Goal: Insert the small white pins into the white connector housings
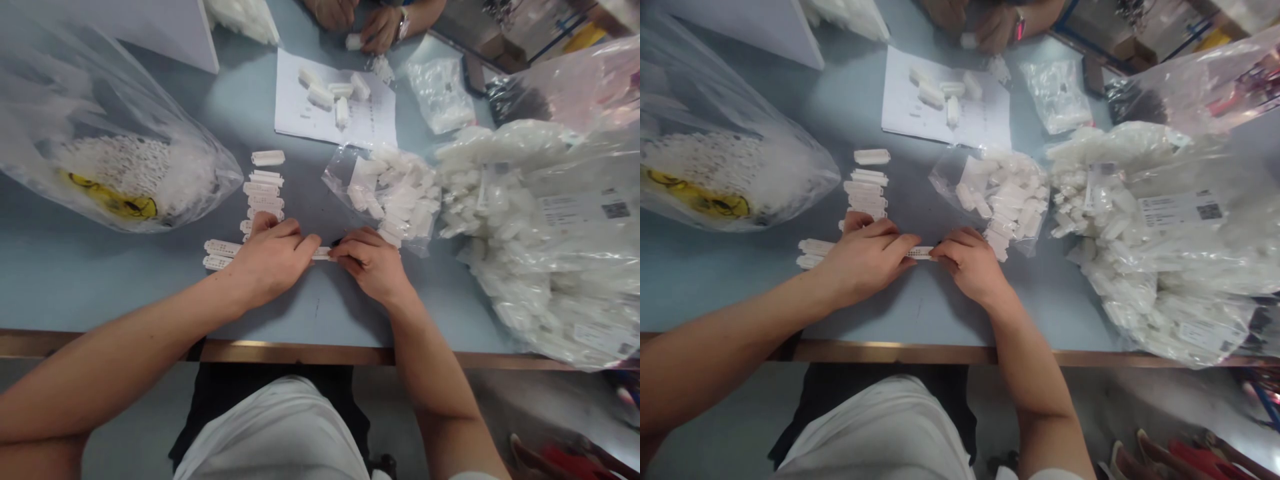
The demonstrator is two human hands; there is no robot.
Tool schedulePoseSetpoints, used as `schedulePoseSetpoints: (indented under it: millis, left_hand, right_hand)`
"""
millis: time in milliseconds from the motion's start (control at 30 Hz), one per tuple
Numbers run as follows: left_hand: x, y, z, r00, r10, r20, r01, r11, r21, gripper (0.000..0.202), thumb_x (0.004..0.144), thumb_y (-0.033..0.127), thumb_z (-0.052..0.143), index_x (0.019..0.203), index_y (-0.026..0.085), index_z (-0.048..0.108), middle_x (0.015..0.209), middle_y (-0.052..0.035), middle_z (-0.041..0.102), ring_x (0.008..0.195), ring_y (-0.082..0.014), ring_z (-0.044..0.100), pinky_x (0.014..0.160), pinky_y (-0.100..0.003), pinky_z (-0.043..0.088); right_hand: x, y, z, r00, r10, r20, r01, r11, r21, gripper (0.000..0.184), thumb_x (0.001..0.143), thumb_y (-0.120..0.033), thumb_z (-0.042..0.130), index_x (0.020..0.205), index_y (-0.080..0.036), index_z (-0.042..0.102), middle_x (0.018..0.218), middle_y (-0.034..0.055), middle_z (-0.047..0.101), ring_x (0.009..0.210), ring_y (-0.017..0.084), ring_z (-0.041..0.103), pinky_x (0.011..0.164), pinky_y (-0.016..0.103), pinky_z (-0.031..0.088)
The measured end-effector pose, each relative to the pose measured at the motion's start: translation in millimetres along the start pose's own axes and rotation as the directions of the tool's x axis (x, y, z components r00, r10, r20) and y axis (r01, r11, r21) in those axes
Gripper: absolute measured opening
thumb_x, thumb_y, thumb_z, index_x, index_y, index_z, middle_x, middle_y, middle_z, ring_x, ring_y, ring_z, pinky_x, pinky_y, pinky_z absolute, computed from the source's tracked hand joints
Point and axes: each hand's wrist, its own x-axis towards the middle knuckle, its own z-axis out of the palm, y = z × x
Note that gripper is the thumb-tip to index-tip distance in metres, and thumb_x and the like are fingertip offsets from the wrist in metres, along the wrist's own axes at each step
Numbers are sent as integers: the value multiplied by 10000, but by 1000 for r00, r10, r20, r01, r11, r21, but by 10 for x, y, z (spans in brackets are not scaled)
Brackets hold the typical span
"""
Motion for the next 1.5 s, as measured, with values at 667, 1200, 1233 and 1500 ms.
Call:
schedulePoseSetpoints:
  millis: [667,1200,1233,1500]
  left_hand:
    - [13,-7,42,998,31,-57,-27,997,76,150,913,232,500,982,159,612,715,-52,642,844,-243,572,784,-425,369]
    - [74,-231,-98,934,-302,-193,309,951,9,251,881,334,543,1063,176,614,872,-100,709,977,-298,601,834,-460,382]
    - [78,-229,-107,930,-315,-191,322,947,4,256,880,338,546,1066,175,612,883,-103,710,984,-300,600,838,-459,384]
    - [95,-218,-136,915,-355,-193,361,933,-3,270,878,336,554,1082,167,609,890,-103,710,1003,-302,594,862,-461,381]
  right_hand:
    - [-61,-77,-138,939,-277,205,341,826,-448,170,935,-163,517,991,-190,675,895,41,711,852,201,560,725,370,401]
    - [179,-374,348,984,-75,159,138,892,-431,226,959,-181,441,1044,-180,651,885,77,645,847,222,502,740,368,346]
    - [200,-373,371,987,-47,153,110,893,-435,250,969,-193,429,1107,-180,636,936,89,647,867,229,497,740,370,343]
    - [249,-323,456,991,-49,126,99,897,-431,245,984,-248,428,953,-197,666,886,74,637,868,227,479,740,364,325]
